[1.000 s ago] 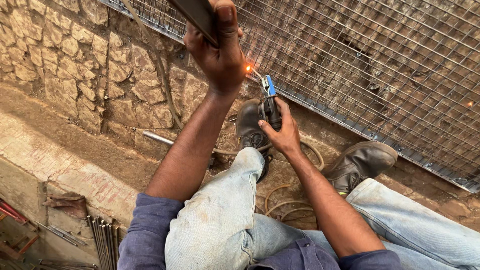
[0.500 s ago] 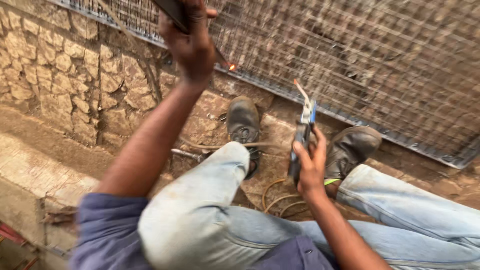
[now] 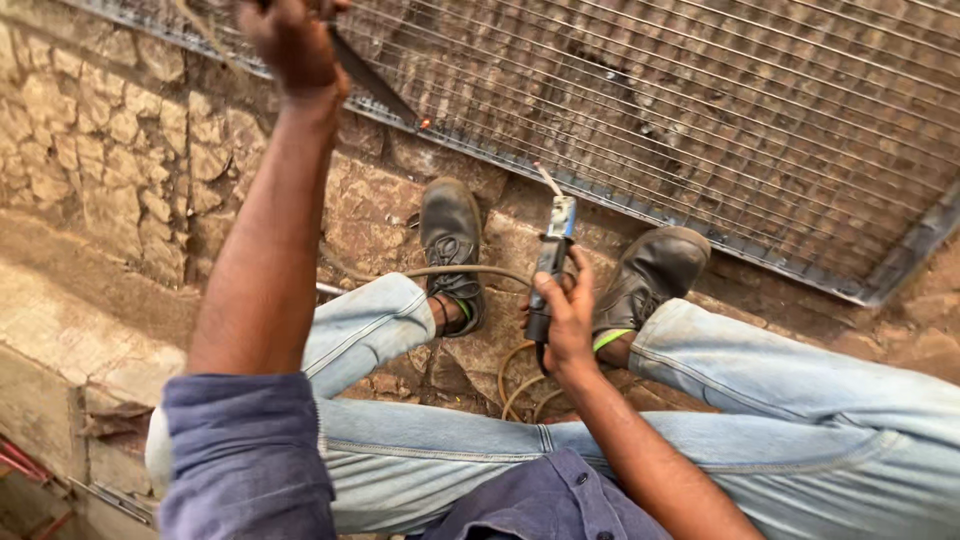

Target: The person welds metal bars to a metal mesh grid. They position the bars by hand and use a welding torch to secure them at multiple points along the grid while sitting on the ground.

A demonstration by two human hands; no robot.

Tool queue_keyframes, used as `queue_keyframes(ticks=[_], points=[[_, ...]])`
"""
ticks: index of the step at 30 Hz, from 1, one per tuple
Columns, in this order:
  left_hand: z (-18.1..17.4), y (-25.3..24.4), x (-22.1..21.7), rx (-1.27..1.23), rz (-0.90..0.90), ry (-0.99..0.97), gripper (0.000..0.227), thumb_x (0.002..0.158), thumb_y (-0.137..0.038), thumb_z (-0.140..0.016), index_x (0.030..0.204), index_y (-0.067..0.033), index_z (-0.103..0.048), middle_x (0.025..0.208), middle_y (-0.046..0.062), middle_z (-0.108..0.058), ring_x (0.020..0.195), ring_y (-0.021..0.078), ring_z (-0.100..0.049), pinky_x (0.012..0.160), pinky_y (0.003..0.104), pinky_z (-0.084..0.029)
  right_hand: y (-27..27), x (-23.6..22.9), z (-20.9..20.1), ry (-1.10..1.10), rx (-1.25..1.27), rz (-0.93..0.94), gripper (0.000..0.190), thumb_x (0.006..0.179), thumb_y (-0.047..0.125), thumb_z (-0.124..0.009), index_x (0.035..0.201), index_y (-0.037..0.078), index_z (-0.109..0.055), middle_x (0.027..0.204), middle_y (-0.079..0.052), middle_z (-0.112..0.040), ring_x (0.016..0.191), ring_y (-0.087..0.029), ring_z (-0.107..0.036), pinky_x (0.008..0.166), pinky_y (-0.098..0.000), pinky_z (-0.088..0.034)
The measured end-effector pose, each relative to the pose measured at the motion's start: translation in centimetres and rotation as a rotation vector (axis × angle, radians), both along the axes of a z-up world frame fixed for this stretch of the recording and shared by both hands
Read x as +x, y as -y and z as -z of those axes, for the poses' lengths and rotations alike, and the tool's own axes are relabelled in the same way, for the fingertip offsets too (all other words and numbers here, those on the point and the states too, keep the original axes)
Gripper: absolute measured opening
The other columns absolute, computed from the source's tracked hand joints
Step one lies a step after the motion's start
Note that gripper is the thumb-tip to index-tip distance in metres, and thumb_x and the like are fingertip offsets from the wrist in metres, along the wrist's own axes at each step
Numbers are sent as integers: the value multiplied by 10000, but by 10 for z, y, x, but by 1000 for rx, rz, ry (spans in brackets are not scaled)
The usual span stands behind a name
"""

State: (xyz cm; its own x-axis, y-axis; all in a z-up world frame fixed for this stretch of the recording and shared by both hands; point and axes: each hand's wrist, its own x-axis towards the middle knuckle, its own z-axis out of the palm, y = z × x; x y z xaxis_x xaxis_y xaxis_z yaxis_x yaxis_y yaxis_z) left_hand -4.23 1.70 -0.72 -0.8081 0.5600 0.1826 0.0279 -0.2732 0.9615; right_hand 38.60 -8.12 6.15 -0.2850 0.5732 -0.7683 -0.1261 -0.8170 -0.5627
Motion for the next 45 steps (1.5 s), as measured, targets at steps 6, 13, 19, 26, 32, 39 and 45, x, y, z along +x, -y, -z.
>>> queue_keyframes(ticks=[6,13,19,26,32,39,45], points=[[-23,1,-4,67,51,-65,314,1070,-336,-608,880,-99,-525,599,0,-483,462,96,-460,465,332,-555,-6,-2,9,31,-43,-2,720,940,189,-657,1552,142,-281,1008,-93,-574,674,-162,-640,480,-304,-560],[-20,1,-5,8,-22,-26,249,1077,-268,-640,1049,-64,-499,647,37,-480,486,145,-456,476,376,-566,-10,-4,23,35,-50,39,712,934,187,-658,1533,144,-277,1016,-86,-578,658,-169,-636,453,-314,-547],[-33,0,4,-28,10,-71,373,1096,-341,-651,855,-71,-558,613,11,-432,464,130,-421,480,374,-559,-11,-5,26,22,-66,54,717,934,184,-654,1539,151,-271,1020,-90,-577,667,-175,-642,462,-317,-551],[-45,1,17,14,11,-56,375,1071,-388,-658,857,-91,-578,623,15,-436,463,123,-411,476,354,-540,-7,-4,37,-5,-80,73,705,942,184,-654,1543,156,-286,979,-84,-594,662,-183,-645,475,-315,-558],[-56,-10,19,32,73,-87,378,1073,-376,-662,831,-96,-582,605,6,-417,446,107,-400,478,365,-562,-7,0,41,-29,-94,107,716,924,183,-659,1532,163,-281,967,-86,-607,655,-191,-655,467,-329,-566],[-95,-15,26,36,51,-22,399,1070,-379,-645,802,-101,-544,607,13,-428,470,146,-418,503,394,-576,-11,-2,39,-36,-75,102,701,926,207,-665,1520,154,-296,968,-107,-617,660,-195,-662,476,-334,-574],[-94,-28,67,85,74,-15,408,1074,-366,-622,774,-106,-524,604,-1,-429,474,127,-417,512,391,-595,-14,1,35,-61,-78,112,652,934,218,-652,1493,148,-323,967,-97,-605,650,-190,-652,461,-340,-565]])
